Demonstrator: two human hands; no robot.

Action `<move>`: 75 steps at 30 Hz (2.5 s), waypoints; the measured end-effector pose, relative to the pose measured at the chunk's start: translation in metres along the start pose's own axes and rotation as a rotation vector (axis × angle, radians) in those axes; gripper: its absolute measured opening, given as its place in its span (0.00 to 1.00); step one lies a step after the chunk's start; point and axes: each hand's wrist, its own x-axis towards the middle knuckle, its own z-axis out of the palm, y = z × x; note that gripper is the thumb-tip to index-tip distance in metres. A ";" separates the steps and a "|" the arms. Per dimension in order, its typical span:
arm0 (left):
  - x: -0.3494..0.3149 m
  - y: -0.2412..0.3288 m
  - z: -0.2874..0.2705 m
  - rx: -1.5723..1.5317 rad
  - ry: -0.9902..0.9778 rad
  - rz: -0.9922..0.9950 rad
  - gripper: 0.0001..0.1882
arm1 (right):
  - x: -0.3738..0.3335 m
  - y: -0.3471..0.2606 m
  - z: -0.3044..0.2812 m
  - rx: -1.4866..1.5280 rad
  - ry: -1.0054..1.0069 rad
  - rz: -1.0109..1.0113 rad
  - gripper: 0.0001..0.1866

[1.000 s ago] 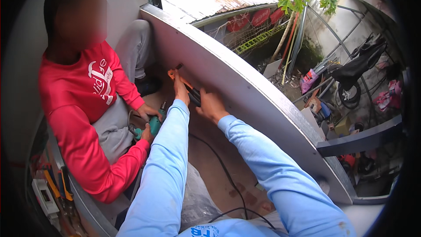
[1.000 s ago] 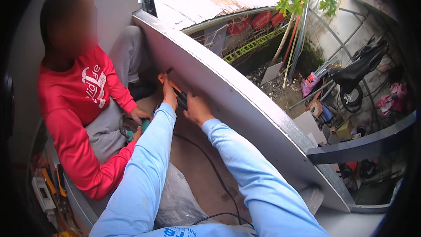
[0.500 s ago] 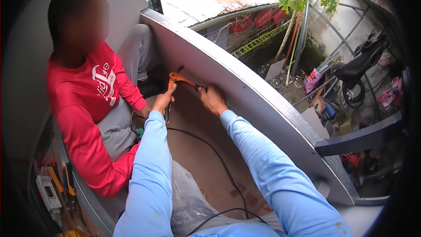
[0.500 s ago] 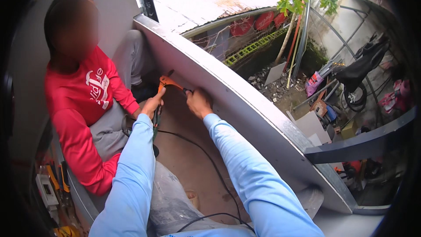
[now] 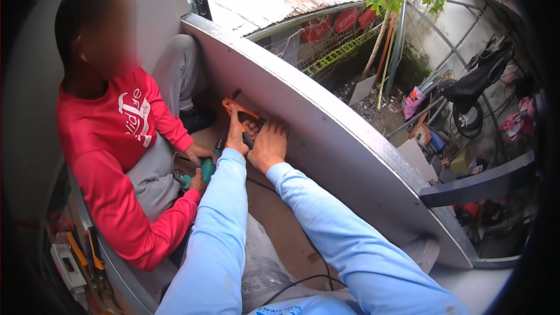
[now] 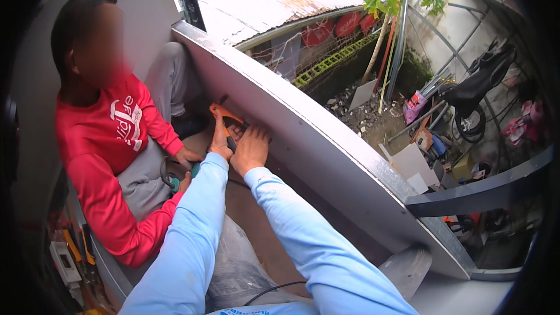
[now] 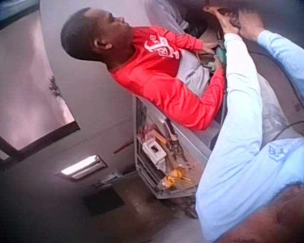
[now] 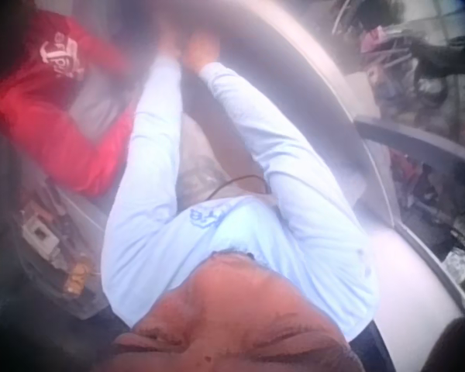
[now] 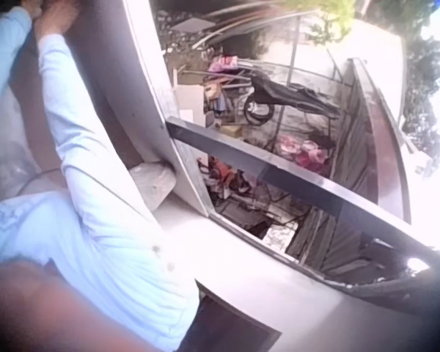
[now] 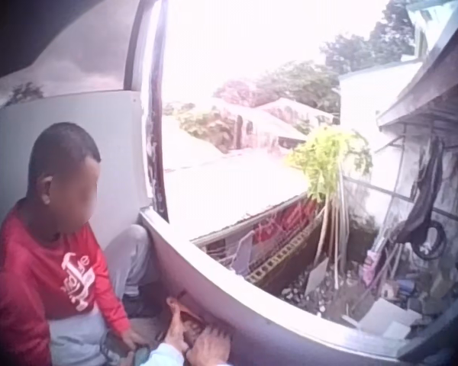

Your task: The person loads rivets into a rivet gun and fastens panels to a frame alongside a coworker drilling holes, before handing off the rivet gun.

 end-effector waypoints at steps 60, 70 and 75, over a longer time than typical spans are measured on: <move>-0.303 -0.228 0.133 0.602 -0.034 0.179 0.10 | -0.276 0.307 -0.153 1.024 -0.349 -0.132 0.19; -0.313 -0.241 0.147 0.836 -0.107 0.212 0.09 | -0.266 0.262 -0.136 1.077 -0.295 -0.118 0.17; -0.292 -0.263 0.130 0.648 -0.039 0.022 0.15 | -0.283 0.263 -0.099 1.359 -0.515 0.047 0.12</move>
